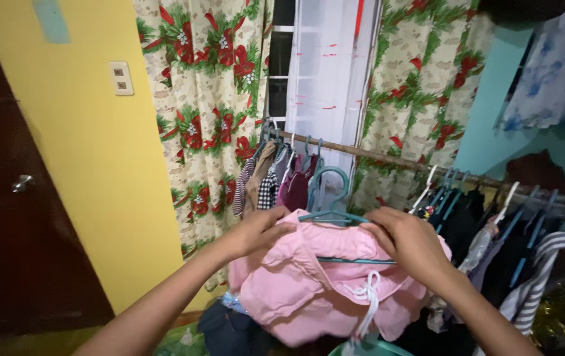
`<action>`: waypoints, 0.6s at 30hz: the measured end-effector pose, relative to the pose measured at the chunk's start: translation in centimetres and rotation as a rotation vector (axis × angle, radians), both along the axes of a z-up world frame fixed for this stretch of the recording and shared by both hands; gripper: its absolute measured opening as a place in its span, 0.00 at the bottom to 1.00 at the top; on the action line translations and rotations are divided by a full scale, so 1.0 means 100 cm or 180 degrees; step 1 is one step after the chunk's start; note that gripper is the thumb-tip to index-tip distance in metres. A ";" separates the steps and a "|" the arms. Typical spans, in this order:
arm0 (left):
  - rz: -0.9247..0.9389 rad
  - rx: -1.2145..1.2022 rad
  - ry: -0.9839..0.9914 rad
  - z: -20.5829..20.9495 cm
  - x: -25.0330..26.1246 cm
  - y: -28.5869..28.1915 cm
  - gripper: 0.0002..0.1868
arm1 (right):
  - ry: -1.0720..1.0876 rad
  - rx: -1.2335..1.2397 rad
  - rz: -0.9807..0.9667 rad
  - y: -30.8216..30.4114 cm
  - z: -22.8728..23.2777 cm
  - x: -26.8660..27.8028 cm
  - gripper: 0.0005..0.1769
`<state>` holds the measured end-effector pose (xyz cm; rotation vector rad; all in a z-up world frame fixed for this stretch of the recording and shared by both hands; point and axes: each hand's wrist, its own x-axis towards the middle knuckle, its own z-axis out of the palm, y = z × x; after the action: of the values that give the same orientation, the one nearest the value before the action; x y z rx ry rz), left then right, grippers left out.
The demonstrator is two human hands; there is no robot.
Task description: The person removes clothes from a laundry basket, places them on hangers, and hangs them on a clothing rack. They handle a black top, a pink top, and a green top, placing each on a hanger and then on the rack.
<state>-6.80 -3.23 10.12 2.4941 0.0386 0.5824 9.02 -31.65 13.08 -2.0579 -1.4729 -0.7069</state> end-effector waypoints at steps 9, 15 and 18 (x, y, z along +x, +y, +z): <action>0.0161 0.0011 -0.0605 0.010 -0.010 0.003 0.17 | -0.0187 0.0542 -0.0793 -0.044 0.001 0.017 0.24; 0.0100 0.0580 -0.0794 0.004 -0.015 -0.002 0.17 | 0.0111 0.0348 -0.1347 -0.051 0.005 0.032 0.13; 0.0377 0.0502 -0.0725 0.002 -0.008 -0.003 0.17 | 0.0142 0.0245 -0.1152 -0.052 0.011 0.029 0.13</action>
<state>-7.62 -3.57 10.28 2.5725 0.0551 0.9491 11.89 -36.82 14.16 -2.2887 -1.0402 -0.8339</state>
